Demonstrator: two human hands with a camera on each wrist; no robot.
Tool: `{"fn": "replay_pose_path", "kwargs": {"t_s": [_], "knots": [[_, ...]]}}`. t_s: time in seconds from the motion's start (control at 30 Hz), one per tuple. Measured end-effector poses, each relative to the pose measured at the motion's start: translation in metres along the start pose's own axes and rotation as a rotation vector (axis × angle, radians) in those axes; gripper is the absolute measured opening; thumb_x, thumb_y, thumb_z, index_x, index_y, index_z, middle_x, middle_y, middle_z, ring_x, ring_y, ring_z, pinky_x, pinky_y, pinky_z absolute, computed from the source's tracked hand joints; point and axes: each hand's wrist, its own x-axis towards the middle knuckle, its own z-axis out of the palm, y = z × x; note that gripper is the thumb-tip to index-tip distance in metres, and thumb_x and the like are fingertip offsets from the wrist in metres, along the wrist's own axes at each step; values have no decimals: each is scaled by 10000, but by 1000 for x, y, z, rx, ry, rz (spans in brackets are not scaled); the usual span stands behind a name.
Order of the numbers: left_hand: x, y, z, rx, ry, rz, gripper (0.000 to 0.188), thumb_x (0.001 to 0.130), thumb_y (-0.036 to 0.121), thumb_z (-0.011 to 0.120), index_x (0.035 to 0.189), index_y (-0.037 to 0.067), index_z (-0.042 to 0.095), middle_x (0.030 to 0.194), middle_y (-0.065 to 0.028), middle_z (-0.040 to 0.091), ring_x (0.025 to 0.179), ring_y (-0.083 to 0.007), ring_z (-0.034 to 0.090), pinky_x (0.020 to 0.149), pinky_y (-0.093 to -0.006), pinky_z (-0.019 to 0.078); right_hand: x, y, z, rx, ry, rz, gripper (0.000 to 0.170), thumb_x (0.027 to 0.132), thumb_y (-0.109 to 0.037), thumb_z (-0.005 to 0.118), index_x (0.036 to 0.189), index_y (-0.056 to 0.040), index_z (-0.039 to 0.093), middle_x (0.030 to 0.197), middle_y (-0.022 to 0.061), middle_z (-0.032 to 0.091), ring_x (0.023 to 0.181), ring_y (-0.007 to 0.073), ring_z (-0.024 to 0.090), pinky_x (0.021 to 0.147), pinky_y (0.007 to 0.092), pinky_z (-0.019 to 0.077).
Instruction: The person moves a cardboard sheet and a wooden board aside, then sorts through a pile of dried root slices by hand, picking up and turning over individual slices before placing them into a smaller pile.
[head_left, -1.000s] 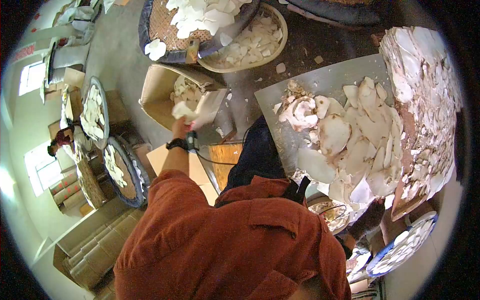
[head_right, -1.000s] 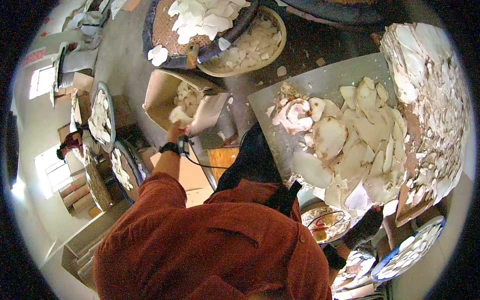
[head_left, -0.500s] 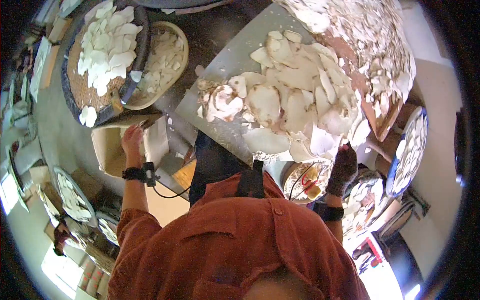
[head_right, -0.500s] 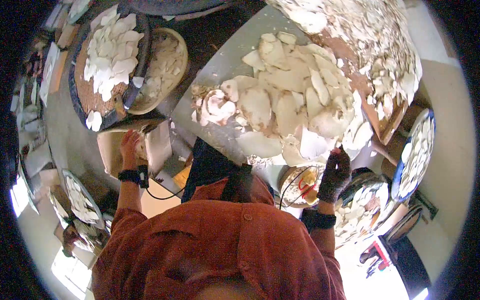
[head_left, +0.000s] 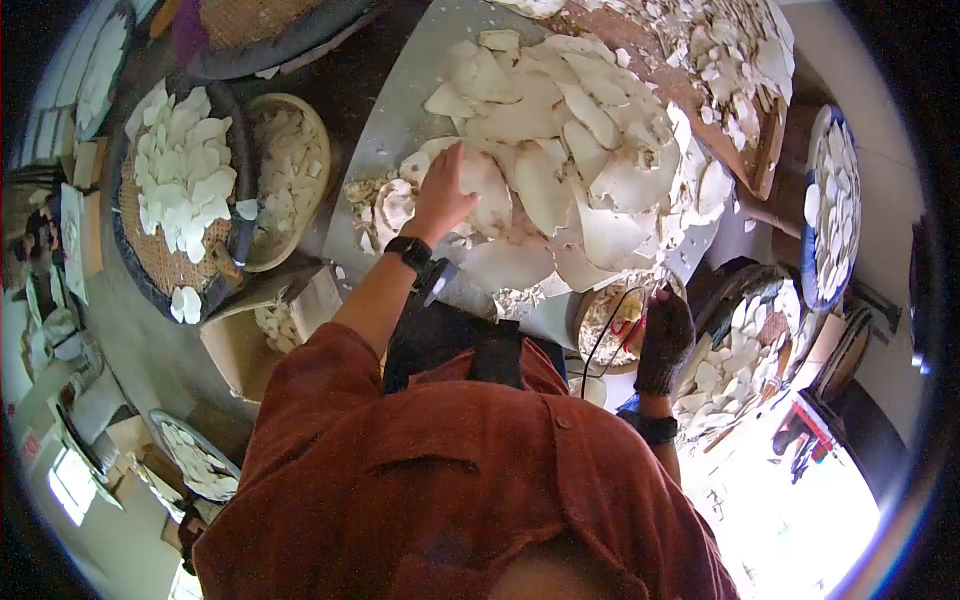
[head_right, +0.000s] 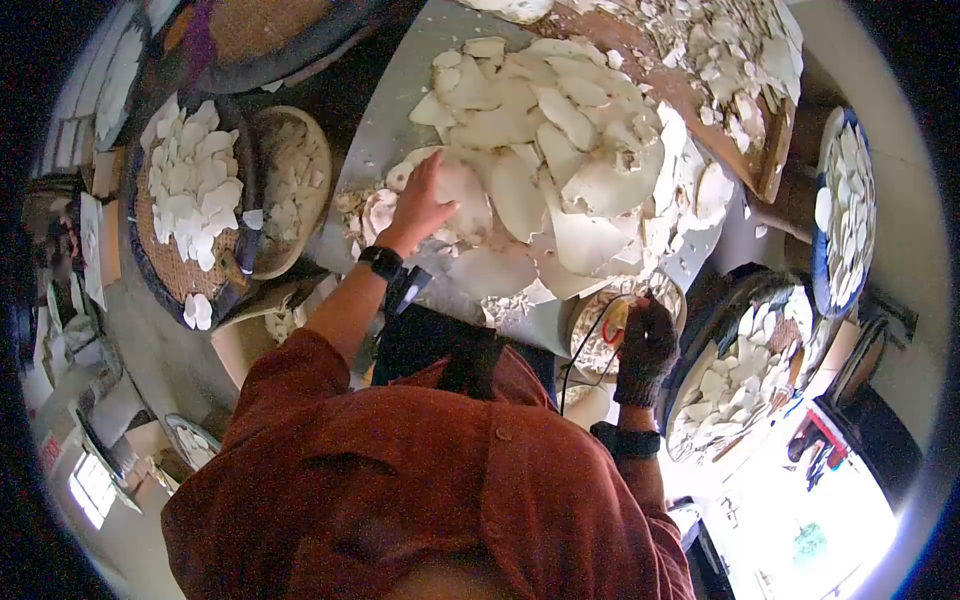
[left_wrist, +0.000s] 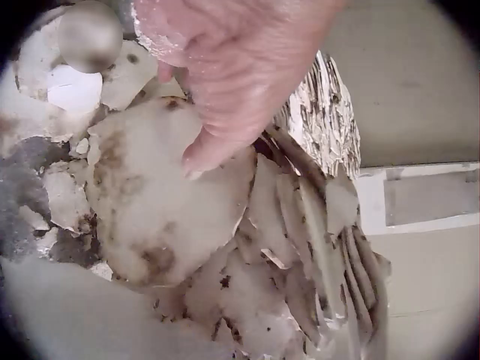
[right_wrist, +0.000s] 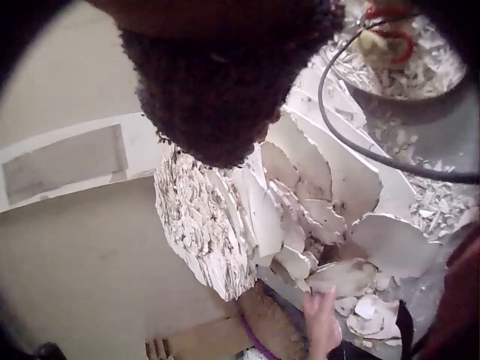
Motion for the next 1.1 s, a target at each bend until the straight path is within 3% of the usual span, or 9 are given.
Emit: {"fn": "replay_pose_path", "kwargs": {"t_s": [0.1, 0.23, 0.27, 0.4, 0.6, 0.7, 0.73, 0.9, 1.1], "knots": [[10, -13, 10, 88, -96, -1, 829, 666, 126, 747, 1362, 28, 307, 1243, -228, 467, 1184, -406, 437, 996, -445, 387, -7, -10, -7, 37, -21, 148, 162, 853, -79, 669, 1011, -42, 666, 932, 64, 696, 860, 128, 636, 786, 276, 499], [20, -11, -22, 129, -267, -82, 492, 640, 171, 771, 1072, 6, 604, 992, -175, 562, 943, -364, 570, 838, -449, 472, -11, 9, -9, 16, -19, 48, 156, 857, -74, 661, 1009, -42, 665, 960, 69, 695, 877, 144, 640, 797, 284, 503], [23, -10, -37, 98, -329, -74, 316, 693, 203, 763, 904, -8, 661, 835, -140, 618, 784, -296, 627, 705, -404, 502, -11, 13, -9, 18, -16, 46, 157, 857, -71, 658, 1011, -42, 666, 967, 69, 695, 883, 145, 639, 800, 284, 502], [12, -8, -82, -368, -563, -409, 193, 840, 172, 697, 885, -6, 640, 799, -54, 664, 741, -113, 606, 631, -265, 488, -8, 19, -8, -41, -61, -14, 199, 876, -23, 627, 1074, -11, 632, 1004, 57, 666, 913, 130, 615, 824, 261, 496], [-25, -73, -51, -245, -177, -292, 259, 799, 147, 708, 980, -21, 632, 820, -87, 681, 764, -154, 650, 674, -281, 525, -1, 15, 4, 45, -107, 23, 205, 866, -24, 641, 1071, -13, 642, 1028, 65, 668, 926, 120, 602, 840, 258, 479], [-49, -86, -28, -447, -173, -460, 394, 780, 165, 724, 1100, -16, 581, 872, -106, 680, 806, -180, 662, 696, -305, 531, 1, 9, 4, -15, -133, 26, 188, 867, -28, 639, 1055, -16, 646, 1018, 61, 669, 932, 123, 599, 855, 263, 470], [-58, -79, -24, -279, -90, -300, 485, 770, 175, 719, 1177, -11, 532, 898, -120, 673, 794, -197, 657, 696, -319, 529, 1, 7, 4, -33, -150, 37, 183, 869, -29, 637, 1050, -17, 647, 1015, 59, 669, 935, 124, 598, 860, 266, 468], [-78, -58, -27, -300, -241, -565, 454, 775, 150, 682, 1167, -25, 532, 828, -104, 659, 736, -182, 632, 650, -315, 511, 1, 8, 5, 7, -184, 55, 156, 876, -51, 630, 1027, -19, 651, 1006, 61, 674, 941, 134, 606, 856, 277, 469], [-72, -34, -46, -320, -241, -320, 395, 837, 147, 658, 1170, -21, 527, 862, -108, 669, 773, -171, 630, 683, -305, 502, 3, 2, 14, 74, -193, 100, 181, 869, -30, 621, 1046, -20, 655, 1029, 58, 671, 951, 141, 606, 863, 277, 474]]}}
